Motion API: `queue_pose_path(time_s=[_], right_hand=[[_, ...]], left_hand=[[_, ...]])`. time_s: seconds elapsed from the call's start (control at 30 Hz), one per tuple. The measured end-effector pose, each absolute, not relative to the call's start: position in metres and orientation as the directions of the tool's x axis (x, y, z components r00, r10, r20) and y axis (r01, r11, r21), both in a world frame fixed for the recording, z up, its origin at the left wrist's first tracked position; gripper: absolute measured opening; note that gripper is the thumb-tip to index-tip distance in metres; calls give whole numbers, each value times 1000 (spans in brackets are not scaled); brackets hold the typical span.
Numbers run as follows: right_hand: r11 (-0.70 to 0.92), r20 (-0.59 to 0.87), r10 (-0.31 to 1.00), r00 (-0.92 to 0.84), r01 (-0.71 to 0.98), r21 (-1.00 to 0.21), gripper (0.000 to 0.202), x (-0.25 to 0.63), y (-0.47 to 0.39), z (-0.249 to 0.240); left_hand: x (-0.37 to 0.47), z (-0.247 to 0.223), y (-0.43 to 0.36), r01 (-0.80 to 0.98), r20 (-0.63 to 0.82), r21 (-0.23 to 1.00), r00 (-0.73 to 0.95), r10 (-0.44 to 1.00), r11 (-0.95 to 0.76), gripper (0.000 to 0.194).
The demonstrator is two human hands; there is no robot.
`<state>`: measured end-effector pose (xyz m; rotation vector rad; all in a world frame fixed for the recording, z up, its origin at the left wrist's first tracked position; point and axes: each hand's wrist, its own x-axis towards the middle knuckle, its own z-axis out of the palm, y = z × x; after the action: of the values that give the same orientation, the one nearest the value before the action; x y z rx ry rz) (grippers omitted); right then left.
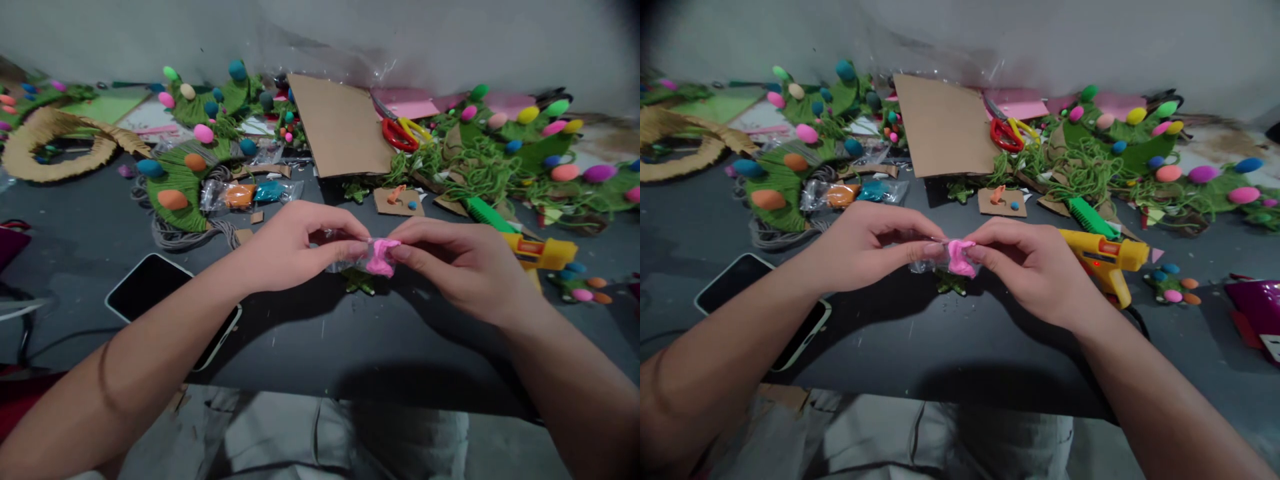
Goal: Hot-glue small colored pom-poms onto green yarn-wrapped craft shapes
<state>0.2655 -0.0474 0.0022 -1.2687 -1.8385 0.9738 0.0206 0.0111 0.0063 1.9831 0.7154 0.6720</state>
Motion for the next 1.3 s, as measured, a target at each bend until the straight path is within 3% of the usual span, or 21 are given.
queue_pose_path(time_s=[0.2, 0.37, 0.57, 0.73, 0.9, 1.03, 1.2, 1.3], right_hand=[[119, 52, 976, -211, 320, -940, 29, 259, -48, -3], [229, 110, 951, -289, 419, -878, 12, 261, -48, 0], [142, 59, 975, -215, 393, -908, 29, 261, -49, -1], [221, 93, 952, -292, 446, -867, 20, 259, -48, 1], [135, 46, 977, -210, 434, -891, 30, 259, -50, 0], [223, 105, 956, -275, 443, -869, 18, 257, -49, 0], [193, 92, 967, -238, 446, -874, 21, 261, -50, 0], [232, 112, 945, -308, 388, -892, 11, 266, -50, 4]], left_hand=[[22, 6, 9, 219, 163, 878, 700, 696, -426, 10], [21, 6, 11, 238, 149, 883, 675, 722, -404, 12], [21, 4, 11, 220, 132, 898, 689, 713, -380, 14], [21, 3, 12, 238, 134, 893, 669, 731, -381, 17], [22, 5, 11, 240, 116, 896, 685, 719, -374, 15], [22, 5, 10, 254, 127, 885, 676, 726, -391, 15], [22, 4, 10, 243, 116, 894, 684, 720, -376, 15], [20, 4, 12, 244, 133, 890, 670, 730, -385, 18]])
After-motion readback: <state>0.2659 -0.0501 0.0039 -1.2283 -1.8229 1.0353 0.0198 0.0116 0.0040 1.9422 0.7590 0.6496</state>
